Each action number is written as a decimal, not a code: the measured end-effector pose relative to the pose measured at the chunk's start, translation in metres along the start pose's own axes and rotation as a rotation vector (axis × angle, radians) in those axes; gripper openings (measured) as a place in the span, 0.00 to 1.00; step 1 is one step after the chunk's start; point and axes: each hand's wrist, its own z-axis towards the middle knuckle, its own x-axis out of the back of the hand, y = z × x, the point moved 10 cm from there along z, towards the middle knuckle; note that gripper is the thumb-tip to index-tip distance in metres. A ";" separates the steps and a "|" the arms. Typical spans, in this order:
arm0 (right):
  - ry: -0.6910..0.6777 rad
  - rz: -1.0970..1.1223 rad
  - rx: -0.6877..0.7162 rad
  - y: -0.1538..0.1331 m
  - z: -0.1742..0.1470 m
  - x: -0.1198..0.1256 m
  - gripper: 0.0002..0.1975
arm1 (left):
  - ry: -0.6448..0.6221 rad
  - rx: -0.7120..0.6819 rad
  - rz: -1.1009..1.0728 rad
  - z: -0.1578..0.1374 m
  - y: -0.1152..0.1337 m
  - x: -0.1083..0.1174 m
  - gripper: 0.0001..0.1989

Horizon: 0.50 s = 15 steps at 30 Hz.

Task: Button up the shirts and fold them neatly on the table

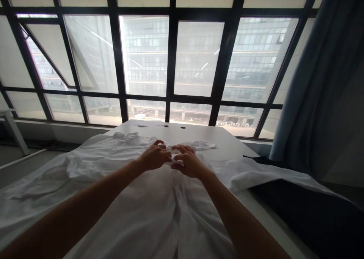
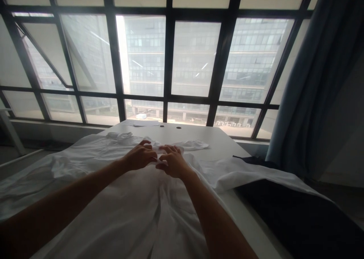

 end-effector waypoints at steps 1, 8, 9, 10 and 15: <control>0.006 0.002 0.003 0.000 0.001 -0.001 0.08 | -0.013 -0.026 0.001 -0.001 0.001 -0.001 0.09; -0.037 -0.031 -0.033 0.005 -0.001 -0.001 0.04 | 0.021 0.143 -0.041 -0.023 -0.044 -0.003 0.11; -0.041 -0.033 -0.025 0.002 0.000 -0.001 0.05 | -0.002 0.215 -0.107 -0.024 -0.050 -0.008 0.13; -0.044 -0.035 -0.019 0.000 0.000 -0.002 0.05 | -0.031 0.294 -0.179 -0.025 -0.056 -0.015 0.16; -0.093 0.048 -0.030 -0.005 0.001 -0.010 0.09 | -0.058 0.633 -0.383 -0.027 -0.059 -0.040 0.11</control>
